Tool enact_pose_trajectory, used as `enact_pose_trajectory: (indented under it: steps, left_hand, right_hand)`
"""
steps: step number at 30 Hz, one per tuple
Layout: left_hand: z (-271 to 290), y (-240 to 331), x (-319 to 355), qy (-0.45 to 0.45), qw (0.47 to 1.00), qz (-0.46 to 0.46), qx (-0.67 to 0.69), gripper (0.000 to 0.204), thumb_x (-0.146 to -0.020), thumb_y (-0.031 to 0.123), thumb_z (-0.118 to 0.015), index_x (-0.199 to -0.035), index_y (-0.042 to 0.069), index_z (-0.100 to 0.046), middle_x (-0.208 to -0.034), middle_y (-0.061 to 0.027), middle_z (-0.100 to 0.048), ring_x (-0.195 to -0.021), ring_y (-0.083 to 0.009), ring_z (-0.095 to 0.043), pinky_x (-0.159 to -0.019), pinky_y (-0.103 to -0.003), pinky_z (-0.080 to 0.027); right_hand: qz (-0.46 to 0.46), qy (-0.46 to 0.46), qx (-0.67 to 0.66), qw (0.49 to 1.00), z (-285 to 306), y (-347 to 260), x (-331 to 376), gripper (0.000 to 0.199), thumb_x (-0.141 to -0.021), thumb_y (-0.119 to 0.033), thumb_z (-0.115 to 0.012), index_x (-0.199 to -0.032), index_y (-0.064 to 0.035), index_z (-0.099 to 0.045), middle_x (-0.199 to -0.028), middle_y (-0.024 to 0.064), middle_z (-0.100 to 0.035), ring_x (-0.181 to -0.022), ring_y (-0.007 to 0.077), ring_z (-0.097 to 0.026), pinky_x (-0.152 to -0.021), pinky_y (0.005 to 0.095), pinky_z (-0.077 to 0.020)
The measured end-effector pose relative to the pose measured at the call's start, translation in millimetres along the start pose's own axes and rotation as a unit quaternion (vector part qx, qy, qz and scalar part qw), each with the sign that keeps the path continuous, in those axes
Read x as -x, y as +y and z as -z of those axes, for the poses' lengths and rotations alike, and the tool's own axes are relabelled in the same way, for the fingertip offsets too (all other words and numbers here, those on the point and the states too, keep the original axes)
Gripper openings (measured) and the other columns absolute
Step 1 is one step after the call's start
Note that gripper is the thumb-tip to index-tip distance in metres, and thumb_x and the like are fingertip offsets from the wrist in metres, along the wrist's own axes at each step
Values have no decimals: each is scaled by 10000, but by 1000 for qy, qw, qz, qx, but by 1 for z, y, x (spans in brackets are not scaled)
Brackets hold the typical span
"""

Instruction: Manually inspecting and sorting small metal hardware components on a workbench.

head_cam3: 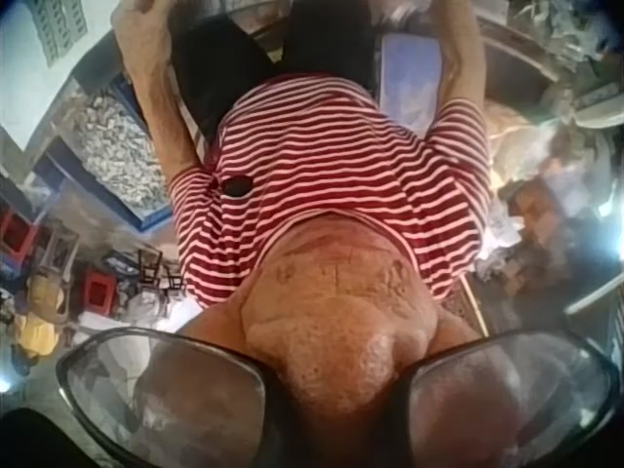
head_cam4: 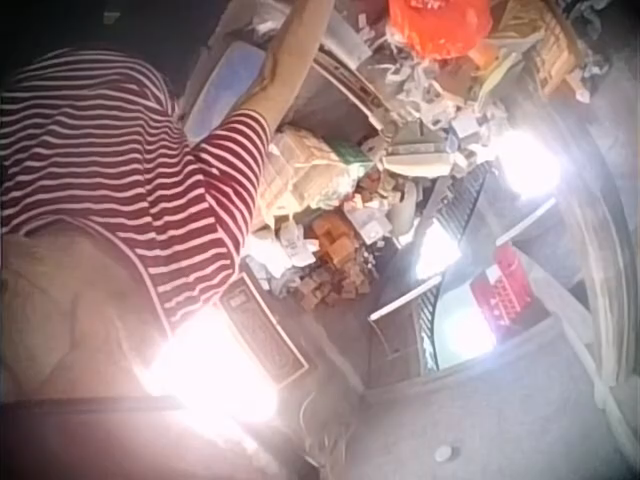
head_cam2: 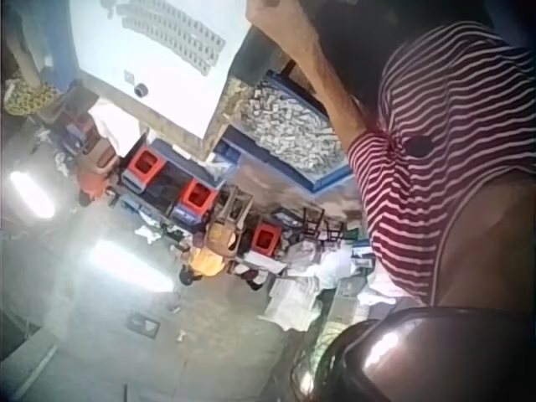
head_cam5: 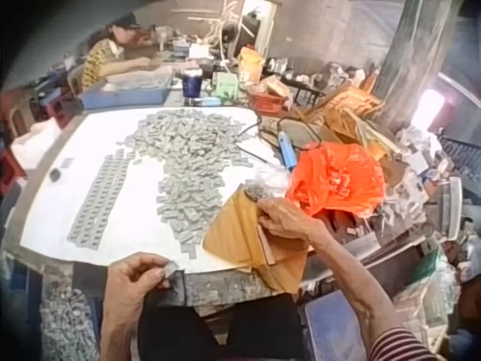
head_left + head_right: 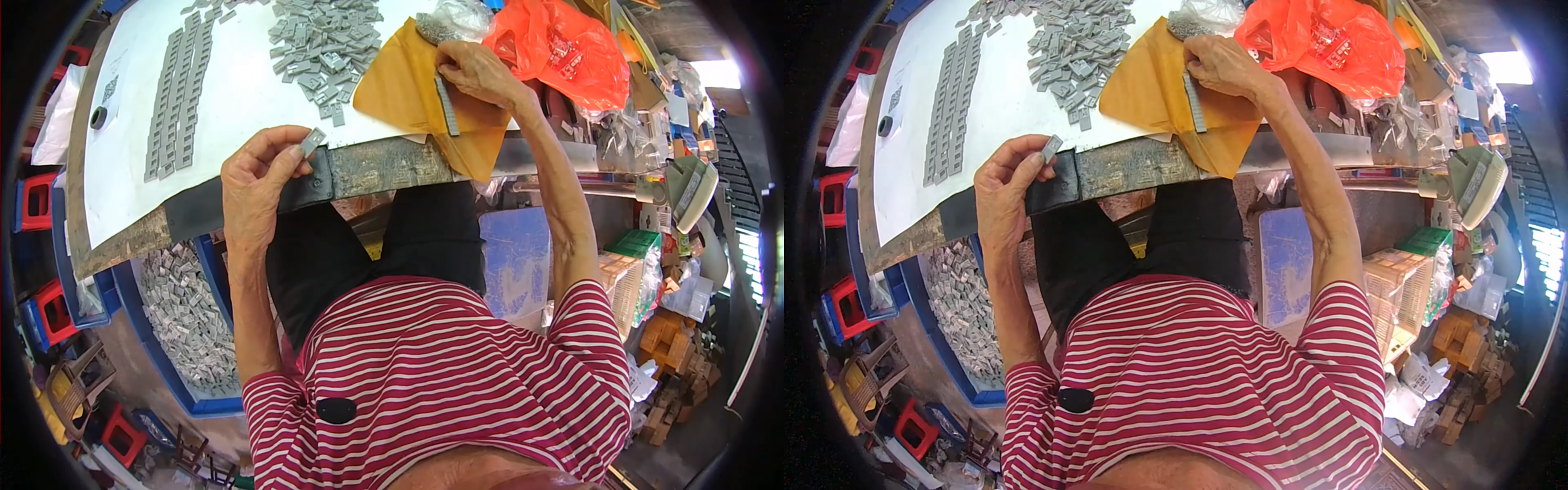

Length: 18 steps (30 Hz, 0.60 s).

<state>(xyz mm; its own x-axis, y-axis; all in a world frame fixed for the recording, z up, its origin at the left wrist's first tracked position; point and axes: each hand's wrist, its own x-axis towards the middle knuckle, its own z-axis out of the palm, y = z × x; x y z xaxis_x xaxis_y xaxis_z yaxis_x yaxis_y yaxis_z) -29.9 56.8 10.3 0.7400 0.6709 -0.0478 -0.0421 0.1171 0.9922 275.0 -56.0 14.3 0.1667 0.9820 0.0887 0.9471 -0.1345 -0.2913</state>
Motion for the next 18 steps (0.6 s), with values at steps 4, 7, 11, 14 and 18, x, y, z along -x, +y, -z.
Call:
enact_pose_trajectory:
  steps: [4, 7, 11, 14, 18]
  left_hand:
    - [-2, 1, 0, -2, 1000, -3, -1, 172, -808, 53, -560, -951, -30, -609, -774, -63, -622, -660, -85, -551, -639, -195, -443]
    - [-3, 1, 1, 4, 1000, -2, -7, 170, -808, 44, -555, -953, -28, -609, -770, -60, -617, -658, -83, -547, -637, -194, -444]
    - [-4, 0, 4, 6, 1000, -3, 2, 169, -805, 30, -553, -955, -27, -609, -760, -50, -604, -653, -82, -539, -634, -189, -441]
    - [-7, 2, 5, 9, 1000, -5, -2, 170, -803, 25, -553, -955, -29, -607, -760, -46, -599, -653, -81, -537, -631, -187, -438]
    - [-9, 3, 6, 9, 1000, -7, -5, 171, -804, 23, -550, -956, -31, -605, -765, -48, -600, -653, -81, -537, -629, -186, -436]
  right_hand:
    - [20, -4, 3, 1000, -1, 5, -2, 172, -780, -157, -494, -820, 10, -505, -722, 168, -545, -699, 322, -534, -631, 375, -416]
    - [41, 3, 7, 999, -2, 7, -1, 167, -779, -155, -489, -810, 9, -487, -713, 169, -535, -698, 330, -524, -635, 384, -410]
    - [24, -5, -5, 1000, -1, 4, 1, 160, -783, -152, -484, -828, 2, -482, -724, 163, -530, -700, 336, -518, -637, 389, -404]
    - [38, -1, 10, 999, -1, 4, 3, 158, -789, -151, -482, -840, -1, -483, -732, 160, -529, -701, 332, -519, -634, 390, -406]
    - [20, 7, 10, 1000, 0, 5, 4, 158, -797, -152, -486, -849, -4, -491, -739, 157, -536, -710, 324, -527, -641, 382, -410]
